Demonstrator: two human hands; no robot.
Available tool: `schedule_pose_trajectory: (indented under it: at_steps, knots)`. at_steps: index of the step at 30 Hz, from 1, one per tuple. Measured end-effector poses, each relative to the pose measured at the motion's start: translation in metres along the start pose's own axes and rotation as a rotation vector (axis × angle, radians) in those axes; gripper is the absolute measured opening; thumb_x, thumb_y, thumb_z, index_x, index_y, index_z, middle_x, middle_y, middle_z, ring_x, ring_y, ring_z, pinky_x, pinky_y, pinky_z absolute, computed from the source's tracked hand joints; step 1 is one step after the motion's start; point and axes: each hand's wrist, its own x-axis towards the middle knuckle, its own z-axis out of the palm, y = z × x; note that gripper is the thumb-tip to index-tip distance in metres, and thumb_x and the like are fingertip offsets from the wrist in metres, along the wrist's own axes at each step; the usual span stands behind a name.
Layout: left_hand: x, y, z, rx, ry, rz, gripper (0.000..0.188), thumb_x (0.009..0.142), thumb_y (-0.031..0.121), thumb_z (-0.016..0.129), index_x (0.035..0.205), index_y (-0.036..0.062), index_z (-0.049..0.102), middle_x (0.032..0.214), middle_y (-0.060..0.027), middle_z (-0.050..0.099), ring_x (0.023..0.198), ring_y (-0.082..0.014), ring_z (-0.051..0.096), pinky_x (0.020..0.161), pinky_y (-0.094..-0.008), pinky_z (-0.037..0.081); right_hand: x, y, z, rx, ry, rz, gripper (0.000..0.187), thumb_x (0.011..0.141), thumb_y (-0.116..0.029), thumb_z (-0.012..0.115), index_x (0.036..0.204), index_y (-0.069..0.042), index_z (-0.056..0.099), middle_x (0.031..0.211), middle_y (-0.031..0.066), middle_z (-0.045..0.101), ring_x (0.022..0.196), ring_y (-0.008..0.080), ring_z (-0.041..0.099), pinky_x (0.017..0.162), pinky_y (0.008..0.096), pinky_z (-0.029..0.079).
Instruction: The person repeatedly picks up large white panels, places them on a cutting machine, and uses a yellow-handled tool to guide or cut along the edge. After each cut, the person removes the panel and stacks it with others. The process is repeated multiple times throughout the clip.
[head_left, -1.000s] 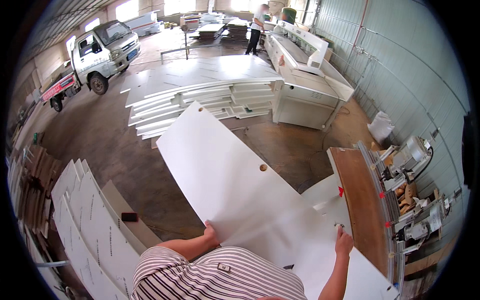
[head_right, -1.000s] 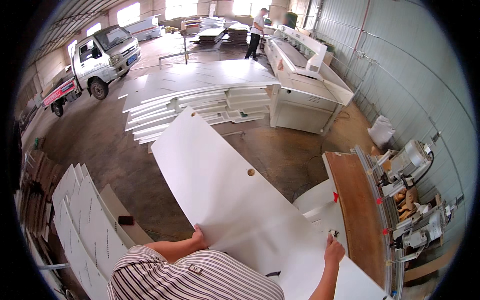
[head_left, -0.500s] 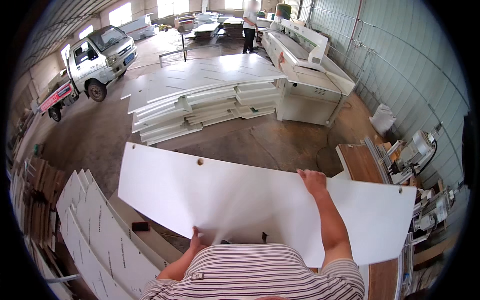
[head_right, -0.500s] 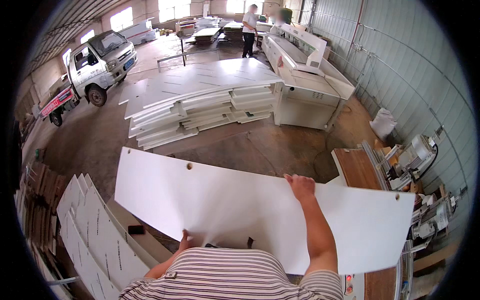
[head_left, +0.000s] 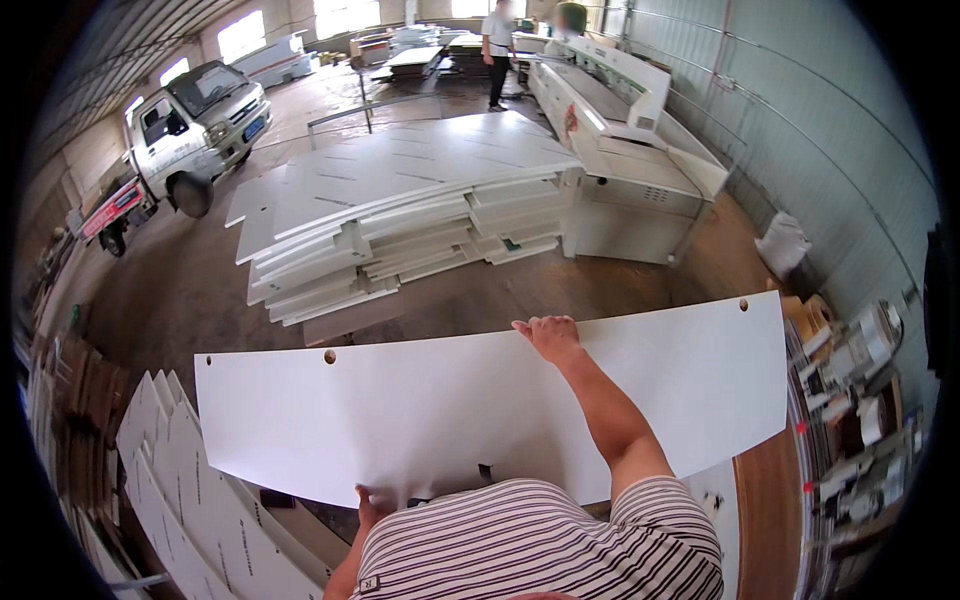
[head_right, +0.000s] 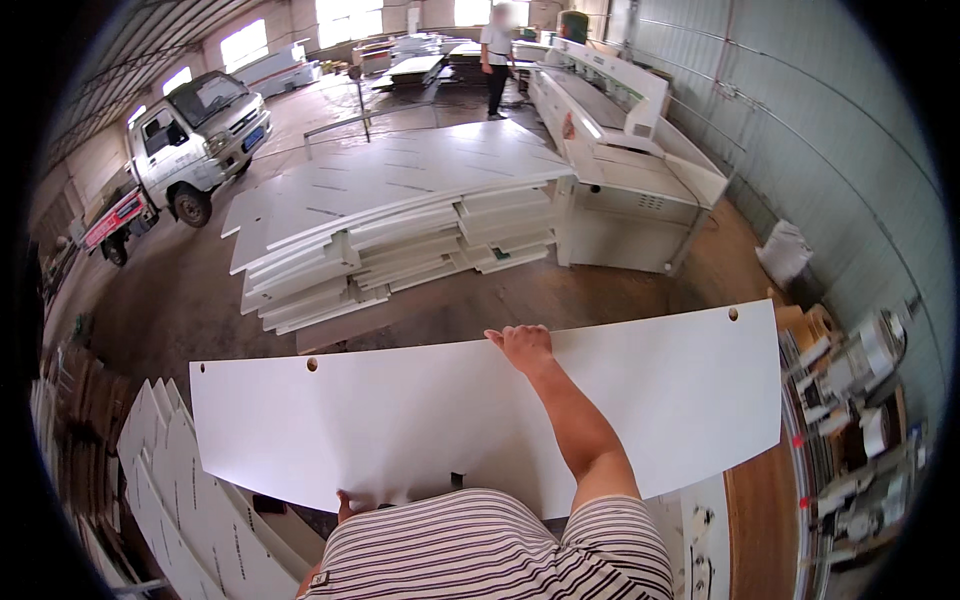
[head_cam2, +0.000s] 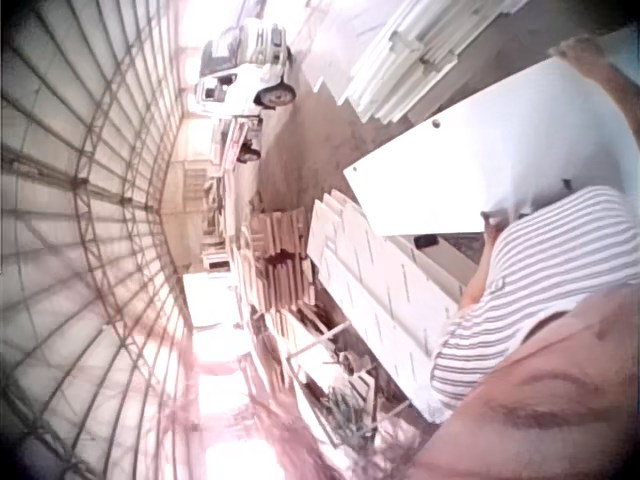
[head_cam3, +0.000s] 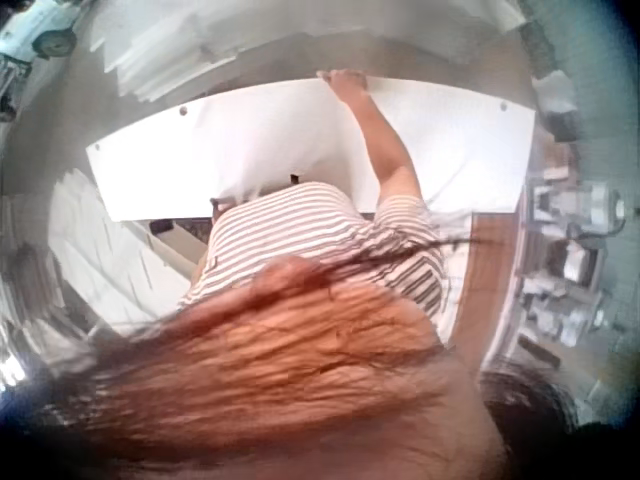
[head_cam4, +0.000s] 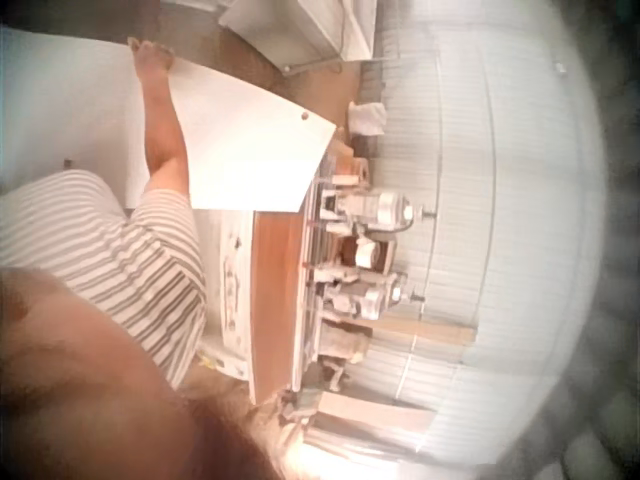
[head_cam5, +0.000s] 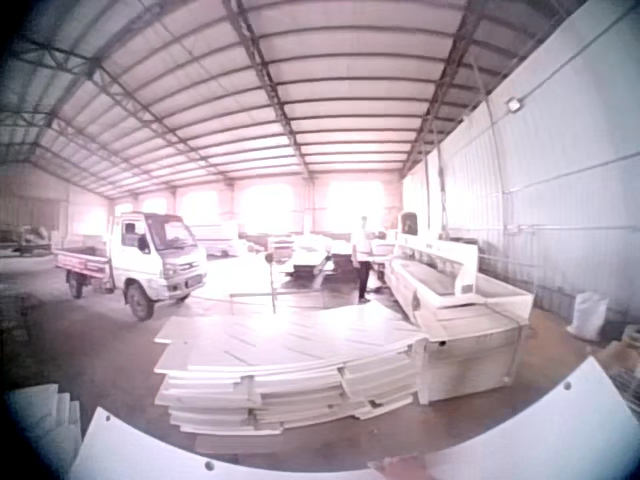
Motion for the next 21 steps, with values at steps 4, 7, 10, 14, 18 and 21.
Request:
schedule_pose_trajectory:
  at_steps: [4,7,10,14,18,21]
  knots:
    - [-0.013,-0.008,0.080,0.018,0.164,0.199,0.071,0.082,0.064,0.046,0.129,0.0109,0.043,0.131,-0.0091,0.045,0.118,-0.0297,0.043,0.103,-0.0498,0.030,0.062,0.008,0.012,0.062,-0.090,-0.007,0.060,0.093,-0.055,0.028,0.077,-0.011,0.065,0.075,0.0086,0.067,0.075,0.0246,0.066,0.071,0.0374,0.049]
    - [0.014,0.004,0.058,0.000,0.085,0.275,0.067,0.086,0.059,0.043,0.131,0.0096,0.041,0.134,-0.0100,0.044,0.122,-0.0304,0.040,0.105,-0.0506,0.028,0.101,0.006,0.049,0.087,-0.140,-0.058,0.063,0.093,-0.056,0.026,0.080,-0.010,0.067,0.078,0.0095,0.067,0.079,0.0256,0.066,0.074,0.0383,0.048]
    - [0.023,0.009,0.069,-0.016,0.067,0.260,0.066,0.088,0.057,0.042,0.132,0.0081,0.039,0.136,-0.0111,0.041,0.125,-0.0318,0.037,0.106,-0.0515,0.026,0.126,0.003,0.054,0.085,-0.185,-0.065,0.062,0.094,-0.053,0.025,0.083,-0.009,0.067,0.080,0.0110,0.067,0.080,0.0272,0.065,0.075,0.0395,0.048]
    - [0.036,0.036,0.074,-0.022,0.092,0.273,0.066,0.088,0.058,0.042,0.131,0.0079,0.040,0.137,-0.0118,0.040,0.124,-0.0323,0.038,0.105,-0.0524,0.027,0.164,-0.027,0.046,0.049,-0.196,-0.057,0.063,0.095,-0.052,0.023,0.085,-0.009,0.068,0.084,0.0136,0.067,0.082,0.0292,0.065,0.076,0.0409,0.048]
    - [0.030,0.067,0.101,-0.042,0.080,0.264,0.069,0.087,0.060,0.041,0.131,0.0070,0.040,0.137,-0.0129,0.039,0.125,-0.0325,0.037,0.105,-0.0516,0.027,0.192,-0.054,0.047,0.035,-0.136,-0.030,0.066,0.094,-0.055,0.022,0.080,-0.010,0.069,0.078,0.0101,0.068,0.078,0.0262,0.066,0.076,0.0382,0.047]
    - [0.020,0.090,0.113,-0.042,0.021,0.264,0.072,0.086,0.062,0.040,0.132,0.0066,0.039,0.138,-0.0135,0.038,0.128,-0.0323,0.033,0.107,-0.0505,0.024,0.207,-0.081,0.030,0.059,-0.146,-0.011,0.067,0.094,-0.054,0.021,0.081,-0.009,0.069,0.078,0.0107,0.068,0.078,0.0266,0.066,0.076,0.0388,0.047]
